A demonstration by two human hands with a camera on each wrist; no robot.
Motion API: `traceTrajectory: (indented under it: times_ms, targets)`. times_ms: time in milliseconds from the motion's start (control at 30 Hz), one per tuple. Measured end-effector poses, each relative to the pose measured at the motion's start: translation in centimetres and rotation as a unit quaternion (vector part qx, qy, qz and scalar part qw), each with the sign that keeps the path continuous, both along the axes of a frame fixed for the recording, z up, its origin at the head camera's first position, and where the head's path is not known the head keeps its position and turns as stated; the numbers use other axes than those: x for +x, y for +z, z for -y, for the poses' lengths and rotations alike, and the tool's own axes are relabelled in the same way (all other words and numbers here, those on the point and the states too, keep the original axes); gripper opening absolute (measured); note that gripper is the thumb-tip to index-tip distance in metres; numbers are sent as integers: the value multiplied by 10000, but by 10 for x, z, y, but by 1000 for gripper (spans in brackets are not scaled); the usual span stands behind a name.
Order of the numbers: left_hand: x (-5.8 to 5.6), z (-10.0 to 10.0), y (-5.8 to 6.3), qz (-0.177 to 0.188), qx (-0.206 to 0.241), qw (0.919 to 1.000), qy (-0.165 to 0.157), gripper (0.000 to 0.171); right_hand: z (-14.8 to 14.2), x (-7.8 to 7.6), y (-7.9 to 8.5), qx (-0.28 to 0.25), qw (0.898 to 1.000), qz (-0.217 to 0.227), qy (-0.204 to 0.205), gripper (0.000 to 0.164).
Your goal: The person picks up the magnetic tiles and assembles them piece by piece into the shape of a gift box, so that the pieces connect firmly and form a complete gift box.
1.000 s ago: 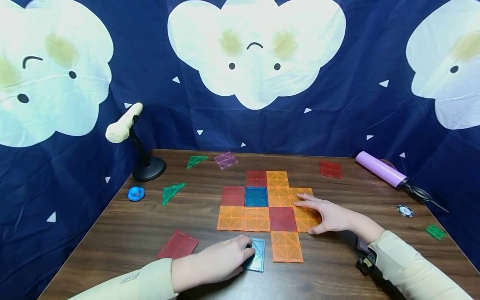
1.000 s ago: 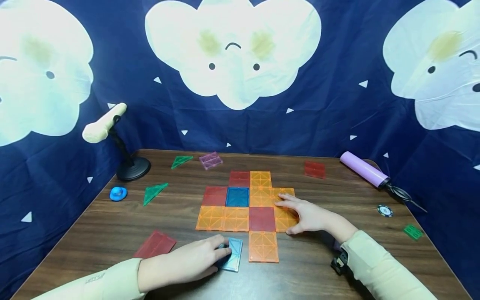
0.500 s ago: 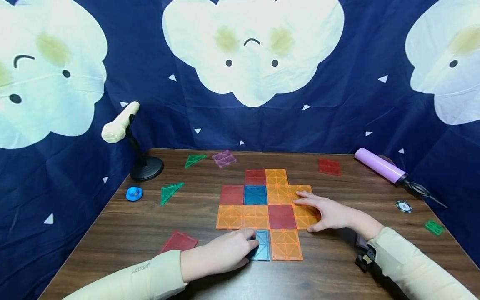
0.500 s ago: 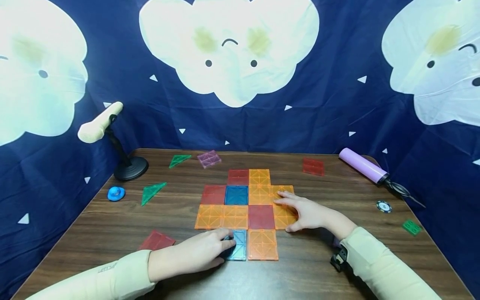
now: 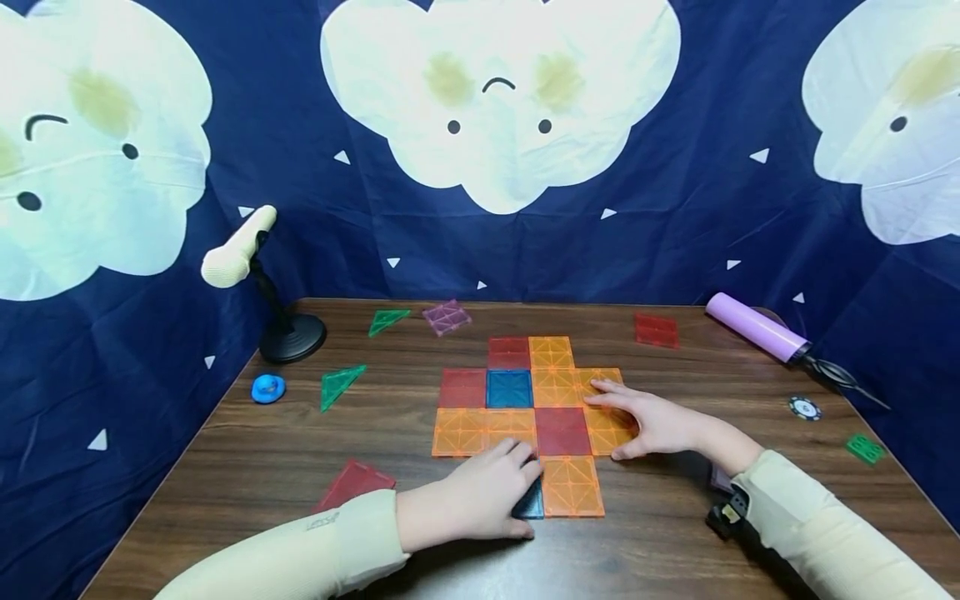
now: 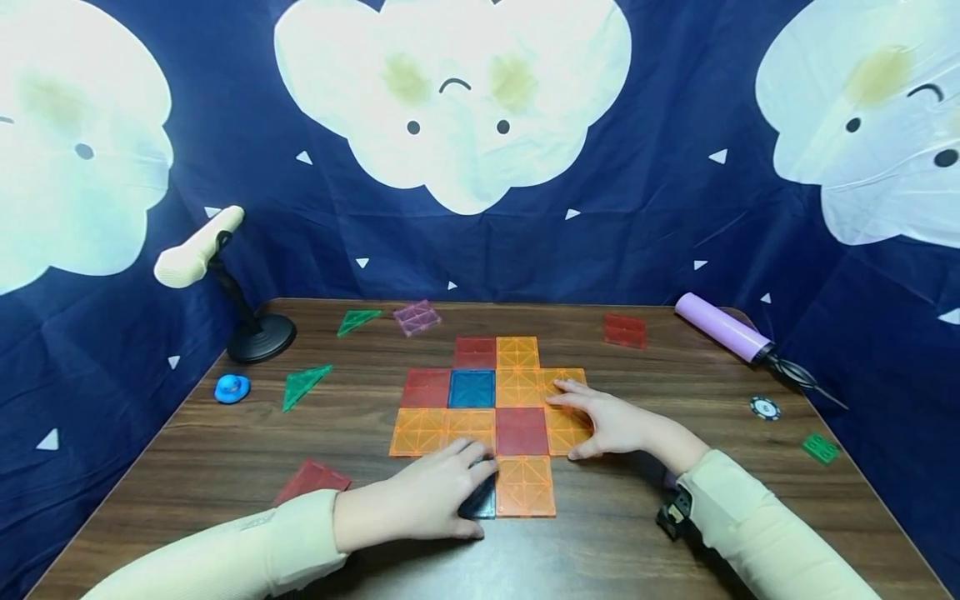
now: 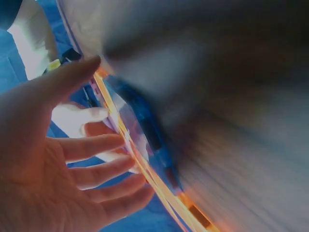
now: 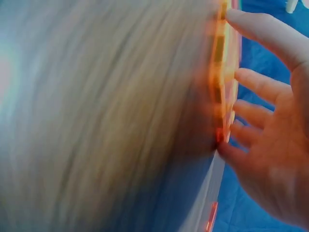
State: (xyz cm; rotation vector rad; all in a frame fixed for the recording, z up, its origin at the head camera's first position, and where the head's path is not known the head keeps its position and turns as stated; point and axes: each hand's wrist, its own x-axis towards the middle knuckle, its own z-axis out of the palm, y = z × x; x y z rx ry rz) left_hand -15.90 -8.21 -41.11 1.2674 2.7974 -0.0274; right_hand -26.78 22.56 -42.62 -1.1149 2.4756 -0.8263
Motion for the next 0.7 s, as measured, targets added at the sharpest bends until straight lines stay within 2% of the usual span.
traceTrajectory:
  times_ms: [67, 133, 200, 300, 367, 533, 600, 700]
  targets:
    - [-5, -8, -2, 31, -43, 10000, 29, 82, 2, 2, 4, -164, 9989, 155, -418, 79]
    - [-10, -14, -3, 25, -101, 9999, 101, 88, 3, 6, 9, -481, 9917, 531, -1071, 77]
    - [-12, -18, -3, -10, -179, 9997, 159, 90, 4, 10, 13, -947, 9724, 1176, -1779, 73]
    - [-14, -22, -4, -86, -297, 9993, 211, 88, 3, 16, 15, -1563, 9336, 1940, -2575, 67]
    - [-15, -24, -4, -235, -431, 9987, 130, 86, 1, 19, 14, -1833, 9134, 2269, -2839, 64]
    - [-17, -25, -6, -663, -588, 9957, -254, 83, 1, 24, 8, -2426, 8767, 2692, -3163, 61]
    - [-17, -25, -7, -726, -593, 9949, -376, 81, 3, 24, 8, -2646, 8611, 2841, -3284, 60]
    - [-19, -24, -6, -692, -652, 9941, -520, 79, 5, 24, 8, -2958, 8427, 2946, -3398, 57]
